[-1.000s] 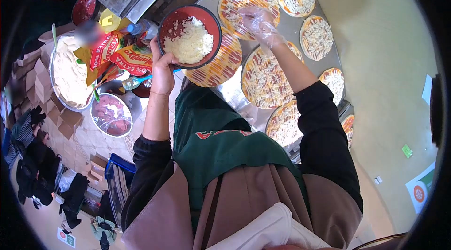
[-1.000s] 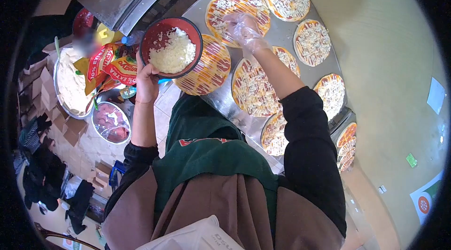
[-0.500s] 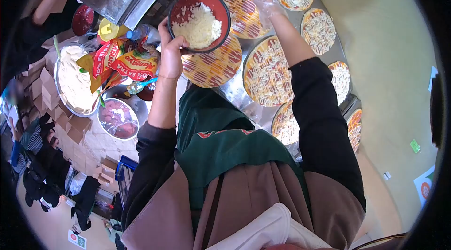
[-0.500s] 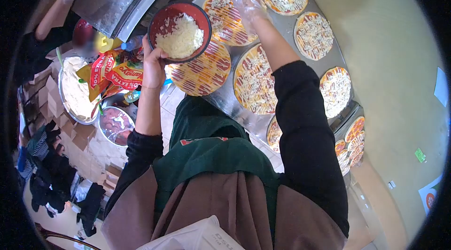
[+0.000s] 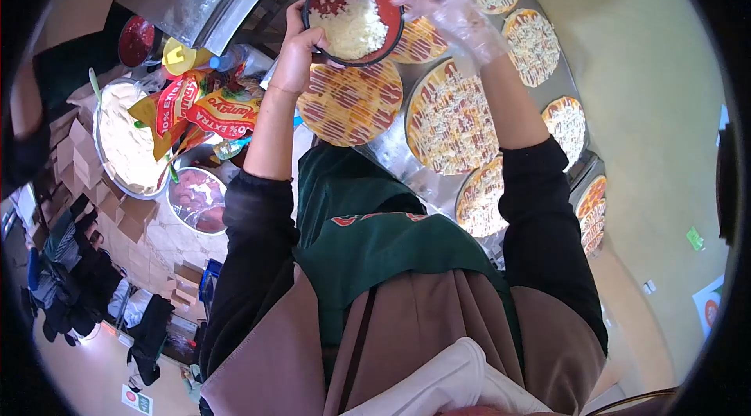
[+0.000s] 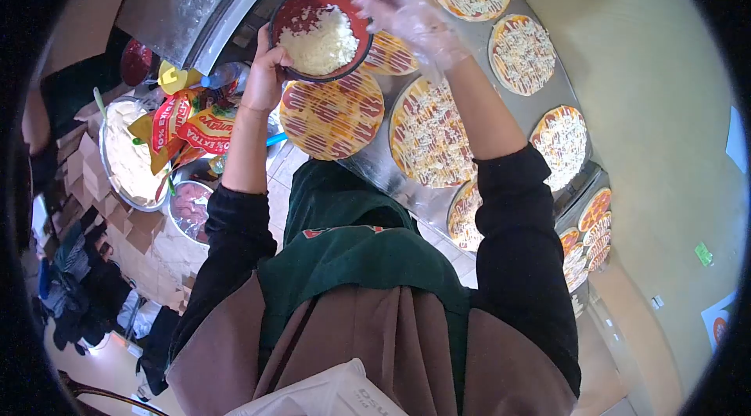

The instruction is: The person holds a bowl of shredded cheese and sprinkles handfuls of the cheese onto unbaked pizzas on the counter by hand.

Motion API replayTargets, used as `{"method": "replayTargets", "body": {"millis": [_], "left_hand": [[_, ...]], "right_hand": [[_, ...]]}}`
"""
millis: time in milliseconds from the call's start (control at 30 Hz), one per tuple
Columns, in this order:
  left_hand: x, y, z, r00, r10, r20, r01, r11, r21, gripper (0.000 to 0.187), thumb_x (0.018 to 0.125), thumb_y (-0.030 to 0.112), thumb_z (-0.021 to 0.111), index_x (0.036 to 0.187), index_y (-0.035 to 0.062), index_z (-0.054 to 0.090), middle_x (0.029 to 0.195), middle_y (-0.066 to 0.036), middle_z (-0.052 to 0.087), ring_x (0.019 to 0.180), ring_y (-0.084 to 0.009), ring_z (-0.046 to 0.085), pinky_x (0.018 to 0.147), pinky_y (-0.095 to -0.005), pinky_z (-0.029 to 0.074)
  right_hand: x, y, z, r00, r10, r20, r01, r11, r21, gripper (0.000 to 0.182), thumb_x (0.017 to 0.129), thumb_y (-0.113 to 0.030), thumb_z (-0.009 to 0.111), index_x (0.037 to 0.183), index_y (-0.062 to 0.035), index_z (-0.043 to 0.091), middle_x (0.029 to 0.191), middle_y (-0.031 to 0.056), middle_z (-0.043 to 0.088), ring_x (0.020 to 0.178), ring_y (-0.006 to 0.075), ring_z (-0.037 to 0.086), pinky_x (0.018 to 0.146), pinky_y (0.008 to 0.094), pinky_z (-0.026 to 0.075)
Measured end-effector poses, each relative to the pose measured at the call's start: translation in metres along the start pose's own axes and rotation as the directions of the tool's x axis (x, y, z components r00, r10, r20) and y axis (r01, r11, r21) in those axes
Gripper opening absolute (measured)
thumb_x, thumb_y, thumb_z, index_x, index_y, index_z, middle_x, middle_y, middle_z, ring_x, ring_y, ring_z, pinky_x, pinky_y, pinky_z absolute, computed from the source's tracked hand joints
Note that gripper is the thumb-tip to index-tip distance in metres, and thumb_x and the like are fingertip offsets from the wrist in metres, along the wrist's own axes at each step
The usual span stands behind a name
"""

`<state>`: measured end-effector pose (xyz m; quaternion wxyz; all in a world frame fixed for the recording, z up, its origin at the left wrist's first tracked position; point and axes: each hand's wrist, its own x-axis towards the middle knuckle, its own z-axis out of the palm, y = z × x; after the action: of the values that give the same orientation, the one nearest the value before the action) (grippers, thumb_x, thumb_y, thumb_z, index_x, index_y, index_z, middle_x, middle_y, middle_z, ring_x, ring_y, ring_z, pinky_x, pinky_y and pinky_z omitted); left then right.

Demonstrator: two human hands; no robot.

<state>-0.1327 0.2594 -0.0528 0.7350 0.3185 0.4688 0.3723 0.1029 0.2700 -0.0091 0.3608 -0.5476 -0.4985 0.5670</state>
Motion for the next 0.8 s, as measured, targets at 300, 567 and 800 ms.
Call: {"method": "replayTargets", "body": {"millis": [300,567,800], "left_hand": [[0.016,0.023,0.022,0.904,-0.352,0.241,0.328,0.935,0.135,0.057,0.067,0.011,0.046,0.123,0.0064,0.035,0.105,-0.013,0.048,0.079,-0.0276,0.057,0.052,-0.0403,0.057],[0.009,0.026,0.043,0.938,-0.314,0.148,0.284,0.939,0.196,0.059,0.067,0.016,0.051,0.122,0.0061,0.031,0.103,-0.014,0.046,0.074,-0.0272,0.056,0.049,-0.0398,0.056],[0.014,0.010,0.061,0.984,-0.170,0.055,0.160,0.975,0.156,0.066,0.066,0.013,0.055,0.125,0.0061,0.027,0.106,-0.017,0.045,0.070,-0.0285,0.057,0.046,-0.0394,0.054]], "right_hand": [[-0.018,0.003,0.030,0.878,0.031,0.478,0.393,0.524,-0.756,0.051,0.074,-0.028,0.068,0.121,-0.0142,0.053,0.127,0.0216,0.046,0.116,0.0375,0.046,0.100,0.0395,0.036],[-0.009,0.022,0.019,0.938,0.105,0.330,0.238,0.497,-0.834,0.037,0.075,-0.016,0.063,0.110,-0.0072,0.058,0.105,0.0222,0.057,0.099,0.0370,0.055,0.087,0.0413,0.044],[-0.010,0.013,0.032,0.960,0.213,0.182,-0.031,0.725,-0.688,0.048,0.069,-0.024,0.070,0.112,-0.0075,0.057,0.105,0.0219,0.058,0.102,0.0343,0.054,0.092,0.0390,0.042]]}}
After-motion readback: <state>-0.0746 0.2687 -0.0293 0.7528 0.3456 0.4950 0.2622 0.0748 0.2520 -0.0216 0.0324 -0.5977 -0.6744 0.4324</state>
